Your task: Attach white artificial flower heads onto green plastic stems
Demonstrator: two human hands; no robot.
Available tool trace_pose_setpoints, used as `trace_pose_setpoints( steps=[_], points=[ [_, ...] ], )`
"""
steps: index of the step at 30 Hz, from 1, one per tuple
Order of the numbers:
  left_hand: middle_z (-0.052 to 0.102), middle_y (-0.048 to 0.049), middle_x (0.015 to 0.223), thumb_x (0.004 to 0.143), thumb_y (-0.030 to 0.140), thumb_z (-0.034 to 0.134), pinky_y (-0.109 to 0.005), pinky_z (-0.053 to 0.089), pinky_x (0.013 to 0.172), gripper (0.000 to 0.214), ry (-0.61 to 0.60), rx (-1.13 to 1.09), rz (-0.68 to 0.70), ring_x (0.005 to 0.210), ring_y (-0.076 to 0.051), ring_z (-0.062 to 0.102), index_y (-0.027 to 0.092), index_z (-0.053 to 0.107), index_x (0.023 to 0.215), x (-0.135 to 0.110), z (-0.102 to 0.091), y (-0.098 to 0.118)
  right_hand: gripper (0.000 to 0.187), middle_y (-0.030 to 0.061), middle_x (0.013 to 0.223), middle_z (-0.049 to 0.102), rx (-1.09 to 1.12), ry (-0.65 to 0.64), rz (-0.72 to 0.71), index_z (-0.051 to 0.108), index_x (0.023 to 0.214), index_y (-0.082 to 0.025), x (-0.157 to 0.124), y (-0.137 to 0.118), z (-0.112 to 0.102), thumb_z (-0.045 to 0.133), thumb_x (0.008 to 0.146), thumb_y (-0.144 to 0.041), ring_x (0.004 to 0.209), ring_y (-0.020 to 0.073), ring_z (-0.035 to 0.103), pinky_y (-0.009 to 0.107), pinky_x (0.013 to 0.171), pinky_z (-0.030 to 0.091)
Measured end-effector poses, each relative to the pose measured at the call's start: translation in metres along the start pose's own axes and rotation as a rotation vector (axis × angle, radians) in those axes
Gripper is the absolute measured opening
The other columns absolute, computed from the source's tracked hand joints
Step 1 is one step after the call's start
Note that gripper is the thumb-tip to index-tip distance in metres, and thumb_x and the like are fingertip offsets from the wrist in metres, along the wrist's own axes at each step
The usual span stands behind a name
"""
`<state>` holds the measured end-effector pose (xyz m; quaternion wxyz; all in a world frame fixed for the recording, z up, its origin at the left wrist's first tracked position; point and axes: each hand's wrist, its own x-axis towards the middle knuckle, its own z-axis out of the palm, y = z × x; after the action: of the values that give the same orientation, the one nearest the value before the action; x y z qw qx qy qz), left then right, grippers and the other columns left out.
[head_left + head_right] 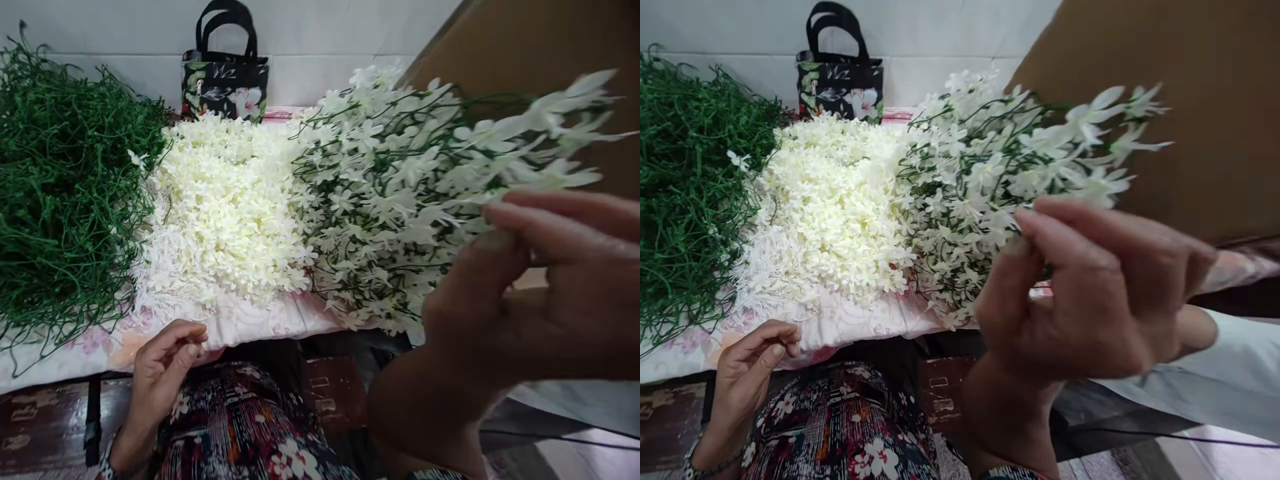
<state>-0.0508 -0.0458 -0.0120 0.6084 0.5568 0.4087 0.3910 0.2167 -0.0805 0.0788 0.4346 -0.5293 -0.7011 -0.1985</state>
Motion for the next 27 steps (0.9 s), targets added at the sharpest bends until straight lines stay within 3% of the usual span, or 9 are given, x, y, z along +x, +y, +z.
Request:
trace_pose_setpoints(
  steps=[1,2,5,8,12,17,21,27],
  points=[
    [0.059,-0.0061,0.087,0.078,0.019,0.054,-0.024,0.048,0.065,0.02,0.037,0.049,0.025,0.074,-0.014,0.057,0.018,0.061,0.096,0.0,-0.002,0.001,0.04,0.0061,0.106,0.057,-0.212,0.174,0.093,0.056,0.109,-0.019,0.0,-0.007,0.008,0.047,0.074,-0.004,0.099,0.031,0.051,0.043,0.078,0.042],
    [0.06,-0.0062,0.085,0.078,0.018,0.053,-0.024,0.047,0.063,0.019,0.073,0.109,0.049,0.072,-0.014,0.057,0.017,0.061,0.095,-0.001,-0.003,0.002,0.037,0.0067,0.096,0.061,-0.272,0.216,0.087,0.06,0.103,-0.02,-0.001,-0.013,0.016,0.051,0.071,-0.003,0.09,0.0281,0.056,0.043,0.077,0.043],
    [0.06,-0.0043,0.079,0.078,0.014,0.052,-0.024,0.046,0.065,0.016,0.209,0.367,0.18,0.072,-0.013,0.056,0.017,0.062,0.09,-0.001,-0.009,0.007,0.038,0.006,0.085,0.063,-0.028,0.045,0.019,0.06,0.098,-0.02,-0.012,-0.024,0.044,0.06,0.065,-0.003,0.076,0.0194,0.058,0.034,0.067,0.048],
    [0.061,-0.0043,0.079,0.077,0.011,0.051,-0.025,0.046,0.067,0.017,0.313,0.625,0.287,0.075,-0.013,0.056,0.016,0.062,0.089,0.0,-0.015,0.008,0.028,0.0051,0.08,0.063,0.135,-0.241,-0.083,0.058,0.093,-0.016,-0.024,-0.03,0.072,0.059,0.067,-0.006,0.074,0.0156,0.057,0.031,0.067,0.047],
    [0.06,-0.0044,0.078,0.076,0.007,0.049,-0.026,0.046,0.069,0.02,0.33,0.839,0.394,0.075,-0.013,0.056,0.015,0.061,0.089,0.001,-0.022,0.003,0.011,0.0051,0.075,0.061,0.13,-0.483,-0.101,0.058,0.084,-0.013,-0.03,-0.04,0.097,0.052,0.075,-0.011,0.072,0.0145,0.053,0.028,0.066,0.044],
    [0.06,-0.0056,0.079,0.075,0.007,0.049,-0.027,0.047,0.069,0.021,0.31,0.941,0.427,0.076,-0.015,0.056,0.014,0.059,0.09,0.002,-0.022,-0.003,0.011,0.0046,0.07,0.057,-0.007,-0.619,-0.106,0.058,0.078,-0.015,-0.031,-0.053,0.111,0.047,0.077,-0.012,0.069,0.0153,0.048,0.029,0.063,0.038],
    [0.061,-0.0066,0.079,0.075,0.008,0.048,-0.028,0.046,0.069,0.019,0.267,0.943,0.42,0.076,-0.015,0.056,0.014,0.059,0.09,0.002,-0.017,-0.002,0.015,0.0045,0.067,0.054,-0.065,-0.646,-0.107,0.057,0.071,-0.016,-0.035,-0.056,0.118,0.045,0.078,-0.01,0.067,0.0152,0.044,0.029,0.063,0.034],
    [0.06,-0.0069,0.078,0.074,0.006,0.049,-0.027,0.045,0.068,0.02,0.273,0.911,0.433,0.075,-0.015,0.055,0.013,0.059,0.09,0.003,-0.014,-0.003,0.008,0.0047,0.07,0.057,0.029,-0.49,-0.058,0.056,0.078,-0.017,-0.042,-0.048,0.112,0.049,0.077,-0.013,0.073,0.0161,0.051,0.028,0.065,0.039]
  ],
)
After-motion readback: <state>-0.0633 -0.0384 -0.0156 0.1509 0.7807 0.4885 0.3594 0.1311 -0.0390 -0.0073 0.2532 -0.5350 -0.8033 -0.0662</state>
